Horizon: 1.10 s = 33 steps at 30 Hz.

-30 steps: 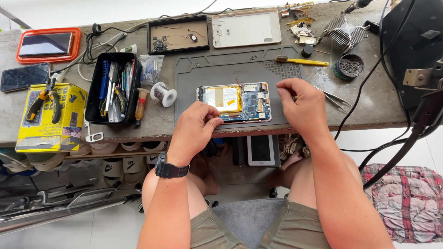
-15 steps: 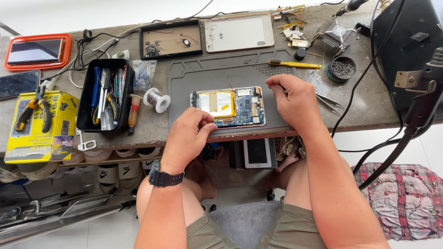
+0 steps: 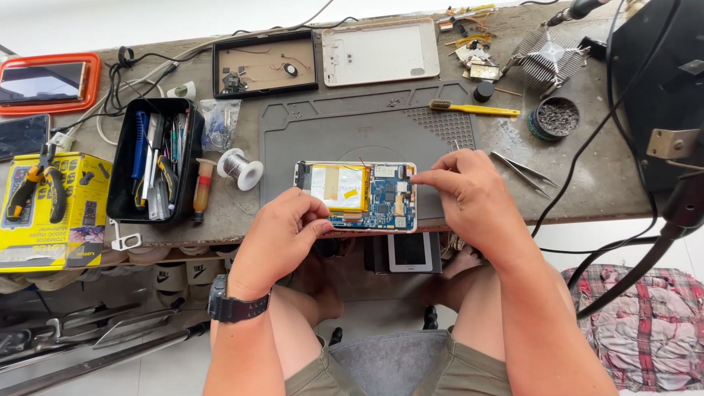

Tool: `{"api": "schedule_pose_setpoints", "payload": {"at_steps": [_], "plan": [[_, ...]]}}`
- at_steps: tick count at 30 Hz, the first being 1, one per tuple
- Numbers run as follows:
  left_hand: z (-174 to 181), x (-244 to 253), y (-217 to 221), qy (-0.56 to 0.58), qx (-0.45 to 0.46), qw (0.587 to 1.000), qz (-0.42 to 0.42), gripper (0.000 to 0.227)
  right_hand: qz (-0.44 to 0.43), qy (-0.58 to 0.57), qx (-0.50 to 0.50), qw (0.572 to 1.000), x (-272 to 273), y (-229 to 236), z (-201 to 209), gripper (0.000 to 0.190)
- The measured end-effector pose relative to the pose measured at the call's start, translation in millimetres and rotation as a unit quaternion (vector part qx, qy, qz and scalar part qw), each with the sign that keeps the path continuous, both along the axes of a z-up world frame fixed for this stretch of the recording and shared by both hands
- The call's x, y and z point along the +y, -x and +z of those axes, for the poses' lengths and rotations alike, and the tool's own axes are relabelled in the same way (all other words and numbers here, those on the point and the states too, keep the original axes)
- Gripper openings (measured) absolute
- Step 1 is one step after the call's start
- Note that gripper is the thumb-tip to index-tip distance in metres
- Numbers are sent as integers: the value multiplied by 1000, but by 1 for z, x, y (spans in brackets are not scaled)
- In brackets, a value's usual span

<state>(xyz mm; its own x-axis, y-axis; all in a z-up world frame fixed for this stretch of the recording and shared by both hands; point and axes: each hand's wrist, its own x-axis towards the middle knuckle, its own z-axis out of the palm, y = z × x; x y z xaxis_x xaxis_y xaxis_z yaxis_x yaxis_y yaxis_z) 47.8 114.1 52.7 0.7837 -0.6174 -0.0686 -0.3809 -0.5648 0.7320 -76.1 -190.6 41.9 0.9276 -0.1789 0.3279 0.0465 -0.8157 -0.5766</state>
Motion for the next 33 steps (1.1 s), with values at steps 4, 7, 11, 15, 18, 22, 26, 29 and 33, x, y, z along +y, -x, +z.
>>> {"api": "schedule_pose_setpoints", "payload": {"at_steps": [4, 7, 11, 15, 18, 22, 26, 29, 33], "plan": [[6, -1, -3, -10, 17, 1000, -2, 8, 6, -7, -24, 1000, 5, -14, -12, 31], [8, -2, -3, -17, 19, 1000, -3, 8, 31, 11, -59, 998, 12, -25, -11, 29], [5, -2, -4, -20, 13, 1000, -6, 8, 30, -6, -48, 998, 10, -32, -22, 15], [7, -2, -4, -11, 15, 1000, -5, 9, 2, -76, -14, 997, 2, -28, -17, 16], [7, -1, -3, -14, 17, 1000, -5, 10, -23, -73, -14, 997, 4, -20, -8, 17], [6, 0, -3, -15, 9, 1000, -8, 10, -33, -55, -5, 998, 3, -19, -8, 15], [7, 0, -3, -12, 11, 1000, -9, 10, -40, -55, 9, 998, 4, -19, -5, 14], [7, 0, -3, -11, 9, 1000, -10, 10, -37, -50, 14, 998, 2, -20, -5, 14], [8, -2, -3, -16, 7, 1000, -8, 10, -32, -45, 25, 998, 1, -20, -4, 16]]}}
